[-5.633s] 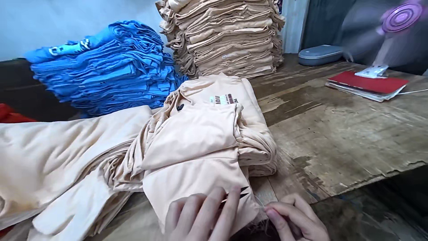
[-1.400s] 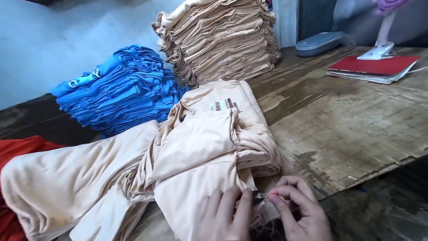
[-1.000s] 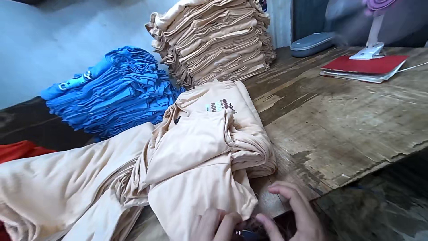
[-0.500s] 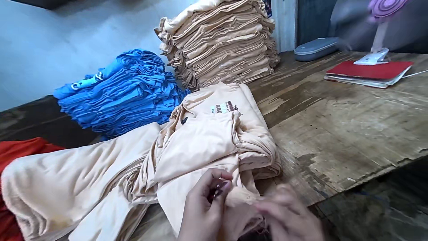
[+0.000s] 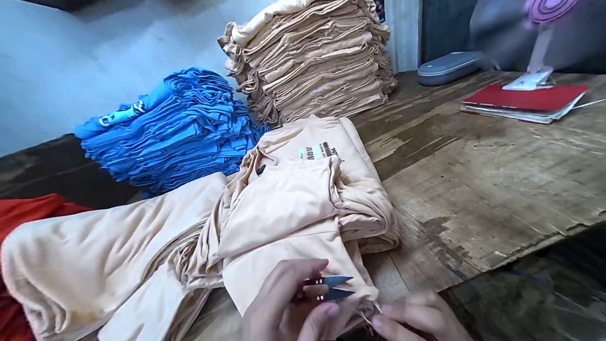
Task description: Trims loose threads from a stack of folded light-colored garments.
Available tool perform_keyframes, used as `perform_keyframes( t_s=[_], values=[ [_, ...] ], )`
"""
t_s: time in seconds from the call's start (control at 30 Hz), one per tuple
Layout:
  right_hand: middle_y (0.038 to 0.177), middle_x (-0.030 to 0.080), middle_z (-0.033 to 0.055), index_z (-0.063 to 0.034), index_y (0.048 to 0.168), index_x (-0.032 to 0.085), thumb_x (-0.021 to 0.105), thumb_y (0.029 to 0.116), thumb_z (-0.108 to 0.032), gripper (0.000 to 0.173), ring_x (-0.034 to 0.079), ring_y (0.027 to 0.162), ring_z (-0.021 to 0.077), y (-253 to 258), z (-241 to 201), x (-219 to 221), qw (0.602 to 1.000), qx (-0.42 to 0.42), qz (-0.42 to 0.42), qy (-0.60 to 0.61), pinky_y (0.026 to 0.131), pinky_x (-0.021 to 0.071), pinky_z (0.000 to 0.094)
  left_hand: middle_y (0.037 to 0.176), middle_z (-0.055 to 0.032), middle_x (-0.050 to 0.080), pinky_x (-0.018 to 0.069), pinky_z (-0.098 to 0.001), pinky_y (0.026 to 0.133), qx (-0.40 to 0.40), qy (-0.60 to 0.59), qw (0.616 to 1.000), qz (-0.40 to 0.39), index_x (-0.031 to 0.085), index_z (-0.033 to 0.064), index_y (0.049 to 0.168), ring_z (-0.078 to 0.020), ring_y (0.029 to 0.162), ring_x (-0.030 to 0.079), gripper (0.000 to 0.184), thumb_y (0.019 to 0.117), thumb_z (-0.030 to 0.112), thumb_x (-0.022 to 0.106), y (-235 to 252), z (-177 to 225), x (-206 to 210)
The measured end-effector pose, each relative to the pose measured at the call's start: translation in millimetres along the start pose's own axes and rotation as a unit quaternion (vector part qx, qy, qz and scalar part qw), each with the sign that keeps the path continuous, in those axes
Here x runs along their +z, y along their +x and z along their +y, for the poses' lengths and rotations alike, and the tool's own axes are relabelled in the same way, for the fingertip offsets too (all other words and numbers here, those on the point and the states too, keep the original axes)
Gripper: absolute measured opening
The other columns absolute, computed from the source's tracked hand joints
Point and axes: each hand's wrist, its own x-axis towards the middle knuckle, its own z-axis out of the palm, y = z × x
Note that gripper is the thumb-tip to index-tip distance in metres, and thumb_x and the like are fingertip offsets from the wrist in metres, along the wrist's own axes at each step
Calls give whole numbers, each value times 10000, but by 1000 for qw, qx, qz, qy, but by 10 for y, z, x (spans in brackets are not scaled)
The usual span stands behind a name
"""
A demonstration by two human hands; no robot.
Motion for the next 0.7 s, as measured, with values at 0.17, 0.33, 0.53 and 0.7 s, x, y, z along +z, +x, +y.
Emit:
perform_keyframes(
  t_s=[0.17, 0.33, 0.53, 0.7],
  values=[
    [1033, 694, 68, -81, 1059, 773, 723, 923, -18, 158, 654, 1021, 143, -60, -90, -87, 999, -16, -29, 1, 929, 545, 230, 1051, -41, 724, 373, -402, 870, 197, 317, 927, 25, 745, 182, 1201, -222, 925, 580, 225, 994, 176, 658, -159, 410, 21],
    [1027, 700, 83, -65, 1029, 764, 730, 912, -11, 133, 663, 1021, 163, -25, -117, -16, 999, -39, -34, -3, 935, 547, 243, 1038, -45, 739, 399, -384, 797, 260, 426, 867, -8, 767, 137, 1134, -225, 869, 583, 203, 1004, 141, 611, -54, 423, 115],
    [1002, 710, 46, -86, 1006, 785, 733, 911, -5, 135, 659, 991, 115, -44, -141, -89, 998, 44, -1, 50, 890, 553, 218, 974, -49, 714, 368, -413, 831, 210, 396, 894, 2, 757, 169, 1148, -234, 857, 565, 200, 990, 137, 639, -112, 370, -97],
    [990, 721, 42, -94, 998, 793, 750, 907, -5, 134, 671, 960, 100, 29, -149, -119, 981, 120, 1, 152, 848, 572, 228, 1014, -65, 715, 375, -418, 827, 218, 418, 881, -38, 747, 151, 1178, -241, 852, 570, 233, 999, 102, 606, -162, 353, -64]
  ],
)
